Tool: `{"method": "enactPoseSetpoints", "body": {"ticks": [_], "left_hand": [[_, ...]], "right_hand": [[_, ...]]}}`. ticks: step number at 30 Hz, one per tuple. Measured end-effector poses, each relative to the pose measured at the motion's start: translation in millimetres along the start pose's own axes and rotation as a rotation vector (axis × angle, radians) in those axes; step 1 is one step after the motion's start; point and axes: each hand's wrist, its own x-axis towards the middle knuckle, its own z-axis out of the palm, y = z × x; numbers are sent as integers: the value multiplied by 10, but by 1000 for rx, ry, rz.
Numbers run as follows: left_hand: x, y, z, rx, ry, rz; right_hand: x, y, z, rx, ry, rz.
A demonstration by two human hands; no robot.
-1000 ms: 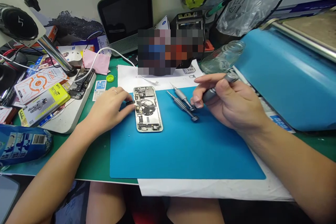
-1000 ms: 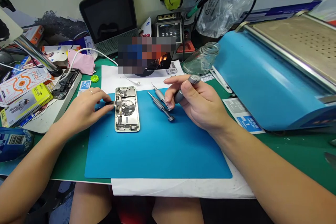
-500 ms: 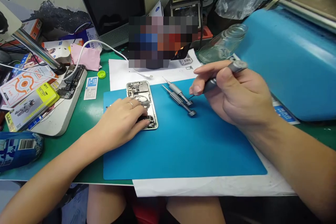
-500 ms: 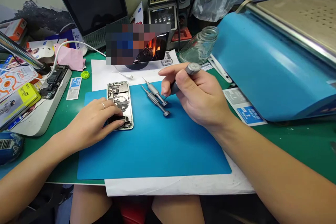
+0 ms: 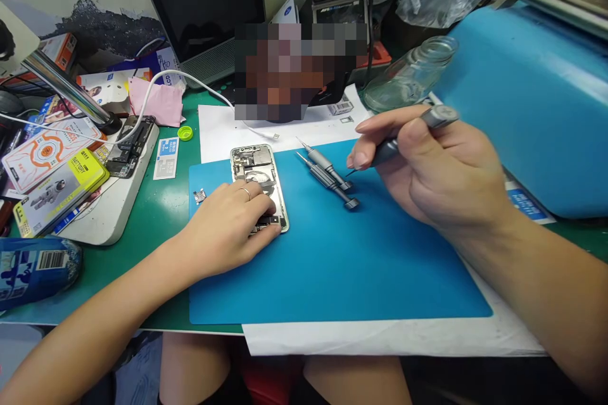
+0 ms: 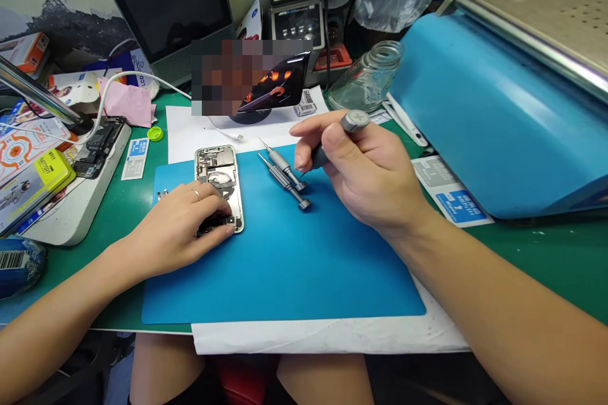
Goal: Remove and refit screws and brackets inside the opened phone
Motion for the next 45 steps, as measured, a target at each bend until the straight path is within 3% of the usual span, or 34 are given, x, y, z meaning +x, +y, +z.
{"method": "enactPoseSetpoints", "body": {"ticks": [26, 45], "left_hand": [[-40, -18, 105, 174, 142, 118], [-66, -117, 113, 16, 150, 145]], "right_hand": [[-2, 45, -40, 14, -38, 45], [3, 40, -26, 27, -47, 19]]}}
